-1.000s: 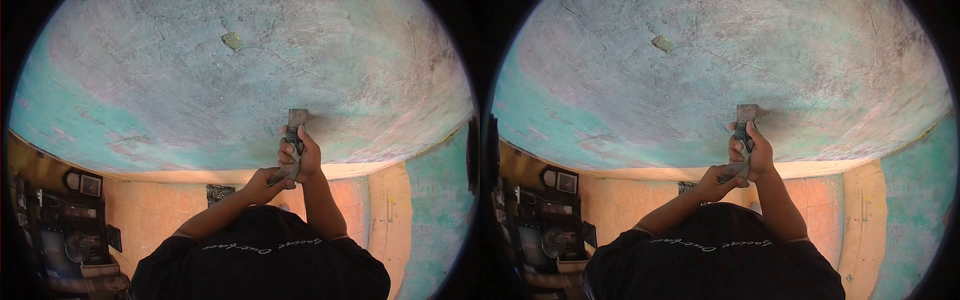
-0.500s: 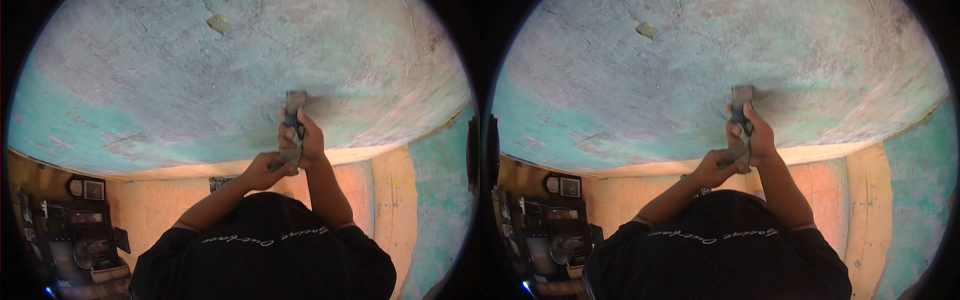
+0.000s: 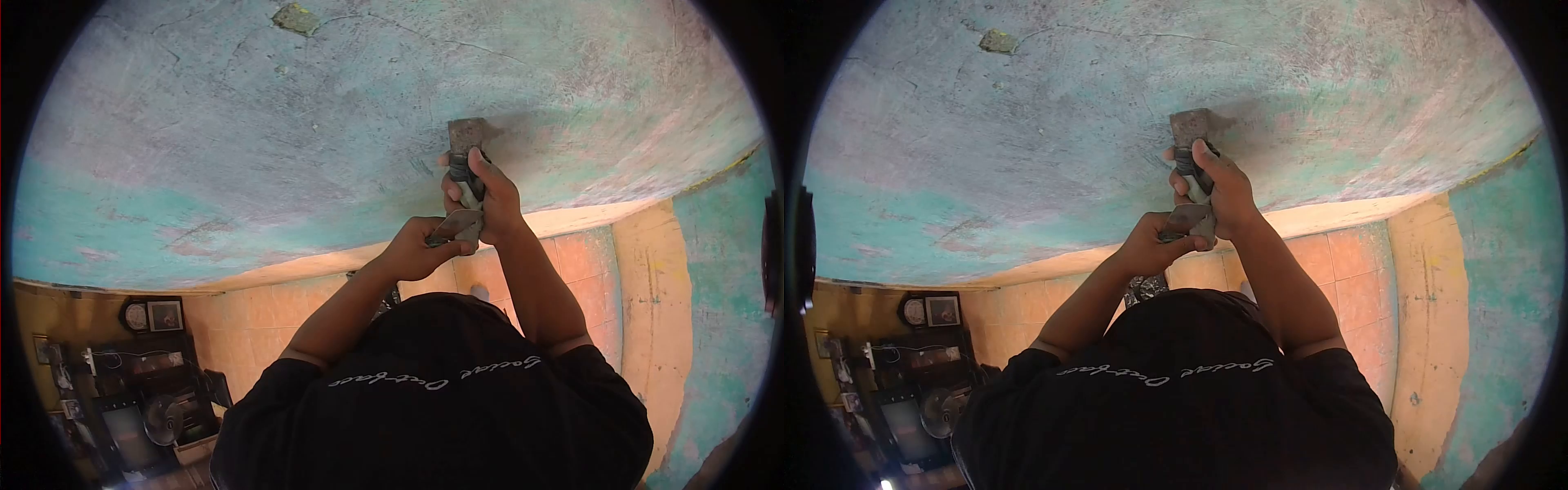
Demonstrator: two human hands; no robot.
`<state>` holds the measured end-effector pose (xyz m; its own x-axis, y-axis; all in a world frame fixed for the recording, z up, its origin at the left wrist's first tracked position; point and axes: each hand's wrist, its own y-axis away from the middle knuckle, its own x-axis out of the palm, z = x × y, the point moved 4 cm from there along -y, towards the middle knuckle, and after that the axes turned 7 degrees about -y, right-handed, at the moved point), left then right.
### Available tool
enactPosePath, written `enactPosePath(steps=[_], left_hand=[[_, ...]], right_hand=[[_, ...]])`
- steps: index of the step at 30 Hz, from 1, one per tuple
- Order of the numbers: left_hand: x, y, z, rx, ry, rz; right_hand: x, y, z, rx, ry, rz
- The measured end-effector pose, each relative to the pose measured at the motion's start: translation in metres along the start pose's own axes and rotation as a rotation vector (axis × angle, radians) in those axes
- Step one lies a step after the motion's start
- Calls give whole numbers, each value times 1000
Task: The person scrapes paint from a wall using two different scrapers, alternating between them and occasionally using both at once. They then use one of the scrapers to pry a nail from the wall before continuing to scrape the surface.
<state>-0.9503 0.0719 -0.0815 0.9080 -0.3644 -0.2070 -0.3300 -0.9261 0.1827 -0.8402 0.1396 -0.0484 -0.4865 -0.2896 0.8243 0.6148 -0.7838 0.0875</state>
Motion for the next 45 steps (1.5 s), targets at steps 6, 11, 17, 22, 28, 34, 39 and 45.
enactPosePath(steps=[6, 11, 17, 22, 28, 34, 39, 45], left_hand=[[14, 7, -9, -98, -23, -9], [10, 5, -10, -149, -22, 4], [21, 9, -11, -159, -38, 23], [23, 4, -12, -247, -62, 94], [33, 1, -9, -76, -65, 54], [36, -7, -22, -181, -104, 92], [46, -14, -20, -136, -76, 102], [51, -28, -35, -126, -158, 140]], right_hand=[[-12, 9, -4, -58, -26, -110], [-8, 9, 1, -117, -45, -63], [-22, 20, 0, -118, -74, -148], [-18, 24, 13, -207, -8, -231], [-30, 29, 10, -186, 101, -299], [-26, 24, 26, -191, 56, -183], [-43, 30, 27, -207, 94, -232], [-45, 30, 46, -225, 116, -200]])
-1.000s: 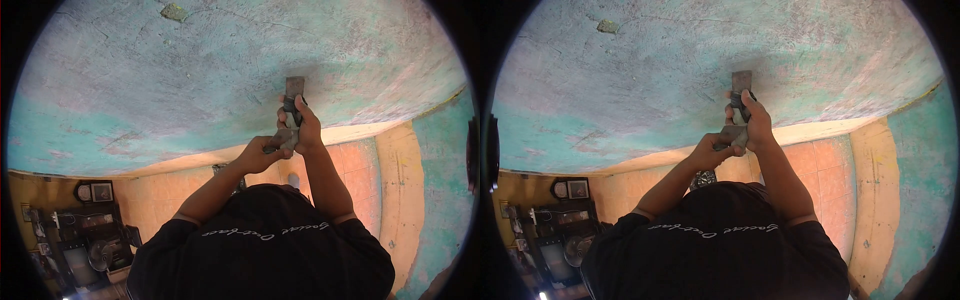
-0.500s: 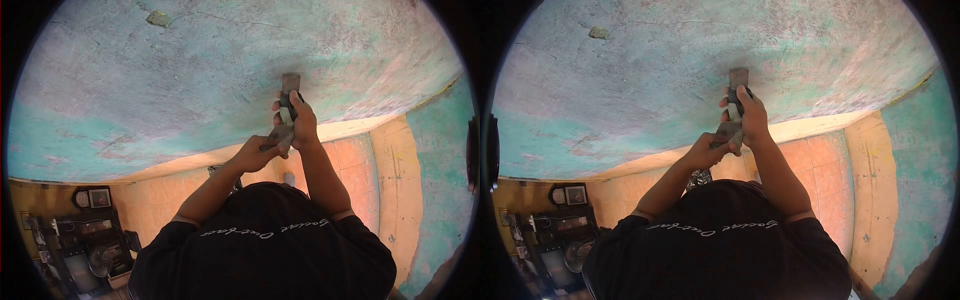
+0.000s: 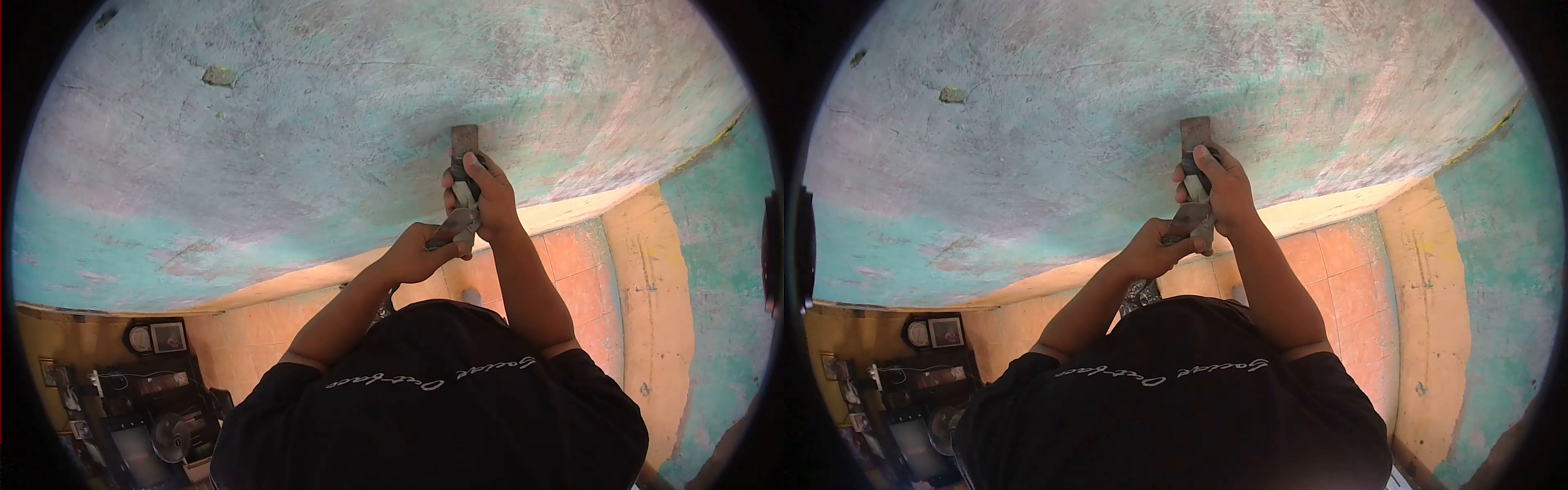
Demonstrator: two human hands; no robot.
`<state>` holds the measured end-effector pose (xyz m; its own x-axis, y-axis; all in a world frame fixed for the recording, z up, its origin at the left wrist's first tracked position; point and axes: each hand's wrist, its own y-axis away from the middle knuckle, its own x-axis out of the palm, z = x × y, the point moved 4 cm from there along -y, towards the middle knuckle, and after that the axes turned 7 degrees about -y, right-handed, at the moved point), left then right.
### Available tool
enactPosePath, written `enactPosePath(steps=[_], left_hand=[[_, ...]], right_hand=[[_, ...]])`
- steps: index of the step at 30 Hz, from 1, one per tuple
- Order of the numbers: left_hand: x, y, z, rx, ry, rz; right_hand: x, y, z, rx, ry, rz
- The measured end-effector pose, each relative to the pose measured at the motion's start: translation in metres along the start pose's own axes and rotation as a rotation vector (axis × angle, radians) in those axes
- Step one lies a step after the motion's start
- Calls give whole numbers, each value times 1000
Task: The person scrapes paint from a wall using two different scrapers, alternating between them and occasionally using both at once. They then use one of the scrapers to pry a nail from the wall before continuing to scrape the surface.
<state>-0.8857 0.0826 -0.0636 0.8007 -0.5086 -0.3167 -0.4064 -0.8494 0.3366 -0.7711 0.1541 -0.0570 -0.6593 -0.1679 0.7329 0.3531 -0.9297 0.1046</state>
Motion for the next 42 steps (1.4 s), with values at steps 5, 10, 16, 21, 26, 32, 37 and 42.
enactPosePath(steps=[5, 10, 16, 21, 26, 32, 37, 42], left_hand=[[12, -5, 4, -8, 50, 7], [14, -18, 7, 66, -11, -44], [15, -28, -6, 193, 40, -50], [29, -28, -3, 244, 87, -55], [19, -31, -16, 282, 72, -54], [29, -30, -4, 309, 65, -72], [21, -32, -6, 245, 46, 3], [27, -34, -7, 277, 55, -70]], right_hand=[[-16, 3, 6, -12, -6, -17], [-12, 0, 25, 0, -79, -41], [10, -3, 51, 48, 140, -59], [2, -1, 45, 108, 181, -44], [18, -1, 61, 56, 218, -30], [5, -1, 50, 86, 204, -60], [14, -1, 57, 62, 211, -47], [2, -1, 50, 100, 178, -47]])
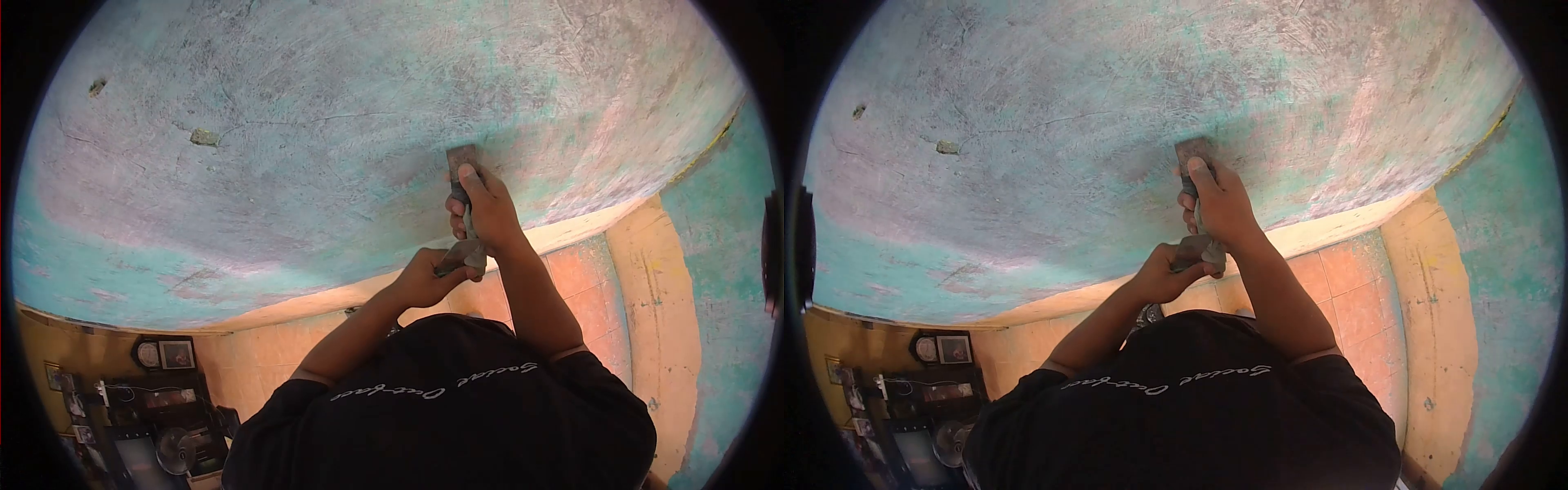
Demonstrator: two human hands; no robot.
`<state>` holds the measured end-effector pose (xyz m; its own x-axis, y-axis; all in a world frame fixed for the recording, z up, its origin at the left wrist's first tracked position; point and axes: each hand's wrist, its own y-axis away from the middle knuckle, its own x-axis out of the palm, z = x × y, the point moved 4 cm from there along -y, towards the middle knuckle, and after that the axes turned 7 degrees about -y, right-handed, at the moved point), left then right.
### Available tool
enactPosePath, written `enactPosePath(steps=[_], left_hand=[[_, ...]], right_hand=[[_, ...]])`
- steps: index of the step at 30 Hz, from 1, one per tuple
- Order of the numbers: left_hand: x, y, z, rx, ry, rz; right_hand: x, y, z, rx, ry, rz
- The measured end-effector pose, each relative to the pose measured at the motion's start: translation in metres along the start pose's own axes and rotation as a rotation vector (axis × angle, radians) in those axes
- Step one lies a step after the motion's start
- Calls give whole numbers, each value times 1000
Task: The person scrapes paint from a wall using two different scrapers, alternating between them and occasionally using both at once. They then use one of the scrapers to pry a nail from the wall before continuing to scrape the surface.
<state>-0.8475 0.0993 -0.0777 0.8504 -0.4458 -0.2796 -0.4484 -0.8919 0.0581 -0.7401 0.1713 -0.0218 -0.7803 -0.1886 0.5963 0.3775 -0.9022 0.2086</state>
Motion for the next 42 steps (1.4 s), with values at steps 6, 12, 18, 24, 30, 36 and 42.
enactPosePath(steps=[6, 12, 18, 24, 30, 36, 42], left_hand=[[-4, -1, 2, -18, -26, -4], [1, -5, 0, -41, 15, -79], [21, -2, 8, -125, 6, -85], [18, -17, 11, -165, -129, -63], [35, -24, 12, -138, -23, -93], [34, -46, -13, -36, 20, -98], [49, -38, -1, -244, 6, 64]], right_hand=[[3, 2, 4, 31, -64, 21], [-7, 2, 9, 14, -151, 28], [-36, 5, -10, 116, -255, 9], [-39, -1, 5, 74, -226, 53], [-55, 0, 8, 84, -208, 59], [-52, -4, 33, -2, -133, 89], [-75, 5, 15, 35, -148, 48]])
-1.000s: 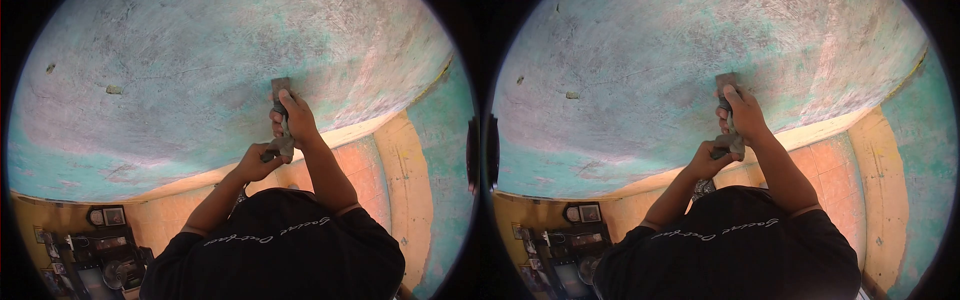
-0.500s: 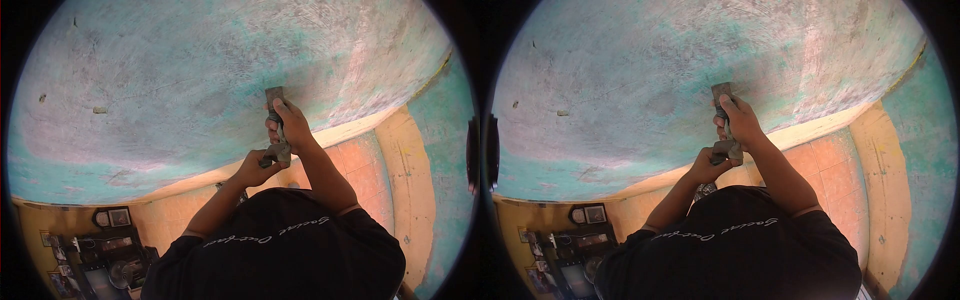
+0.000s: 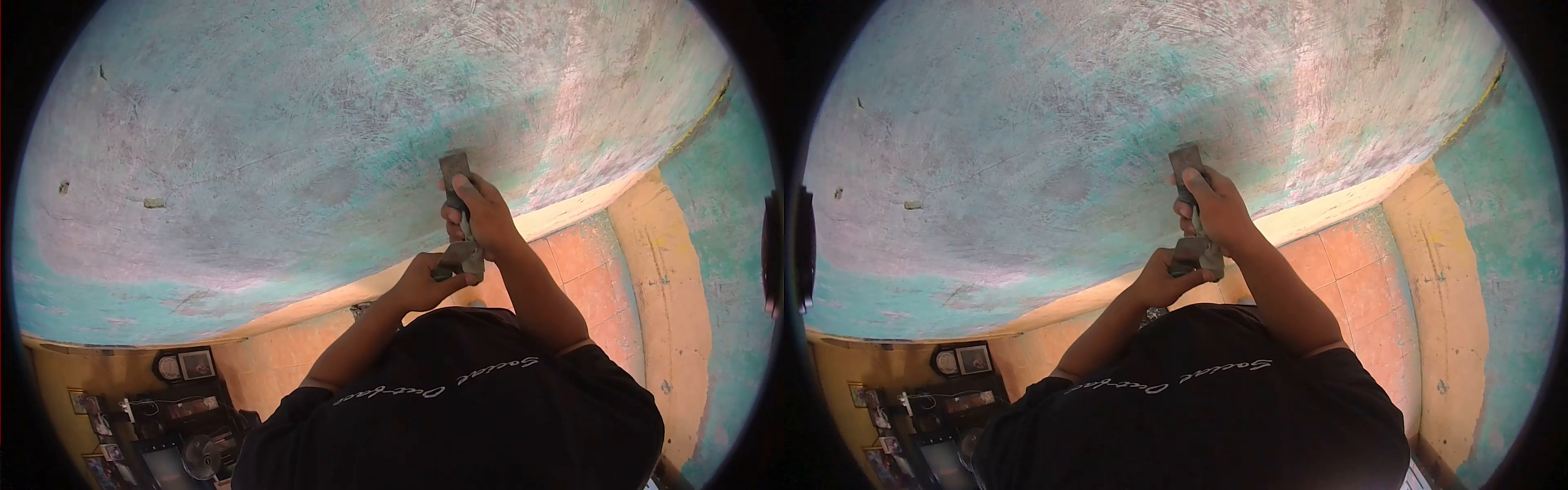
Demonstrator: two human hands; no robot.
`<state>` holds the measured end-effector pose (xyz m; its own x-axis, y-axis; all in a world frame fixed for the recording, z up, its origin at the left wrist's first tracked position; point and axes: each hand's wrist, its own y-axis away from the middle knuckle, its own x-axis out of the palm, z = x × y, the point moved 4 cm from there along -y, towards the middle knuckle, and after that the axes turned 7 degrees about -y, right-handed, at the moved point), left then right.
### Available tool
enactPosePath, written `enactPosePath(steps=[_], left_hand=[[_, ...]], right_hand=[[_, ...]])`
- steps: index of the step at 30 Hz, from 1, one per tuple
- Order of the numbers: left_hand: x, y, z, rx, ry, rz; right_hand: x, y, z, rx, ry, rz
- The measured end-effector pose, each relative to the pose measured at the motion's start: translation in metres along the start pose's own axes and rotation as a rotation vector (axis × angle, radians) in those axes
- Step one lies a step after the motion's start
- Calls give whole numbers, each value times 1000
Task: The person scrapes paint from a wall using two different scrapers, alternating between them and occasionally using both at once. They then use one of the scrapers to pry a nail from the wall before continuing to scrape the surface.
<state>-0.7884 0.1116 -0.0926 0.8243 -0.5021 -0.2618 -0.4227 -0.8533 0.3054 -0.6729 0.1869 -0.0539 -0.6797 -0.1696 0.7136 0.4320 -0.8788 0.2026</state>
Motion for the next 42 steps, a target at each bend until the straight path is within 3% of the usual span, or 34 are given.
enactPosePath(steps=[1, 4, 10, 17, 22, 25, 28, 35, 42], left_hand=[[2, -2, 7, 80, -3, 2], [-2, -4, 7, -31, -55, -1], [-8, -9, -4, 129, -18, -64], [2, -6, 6, 132, -53, -61], [-8, -13, -3, 127, -63, -69], [-3, -11, -1, 44, -127, -12], [6, -7, -1, 82, -43, 24], [-8, -14, -12, 53, -94, -34], [3, -10, 1, 79, -67, -46]], right_hand=[[-2, 2, -2, 18, -11, -12], [-1, -2, 3, 14, -16, -28], [7, -7, 12, -23, -27, 14], [-5, -1, -1, 44, -26, -38], [7, -4, 15, -14, -26, 13], [2, -3, 12, -6, -14, 5], [-7, 1, 3, 21, -11, -31], [14, -3, 28, -51, 42, 15], [4, -1, 12, 19, 62, -9]])
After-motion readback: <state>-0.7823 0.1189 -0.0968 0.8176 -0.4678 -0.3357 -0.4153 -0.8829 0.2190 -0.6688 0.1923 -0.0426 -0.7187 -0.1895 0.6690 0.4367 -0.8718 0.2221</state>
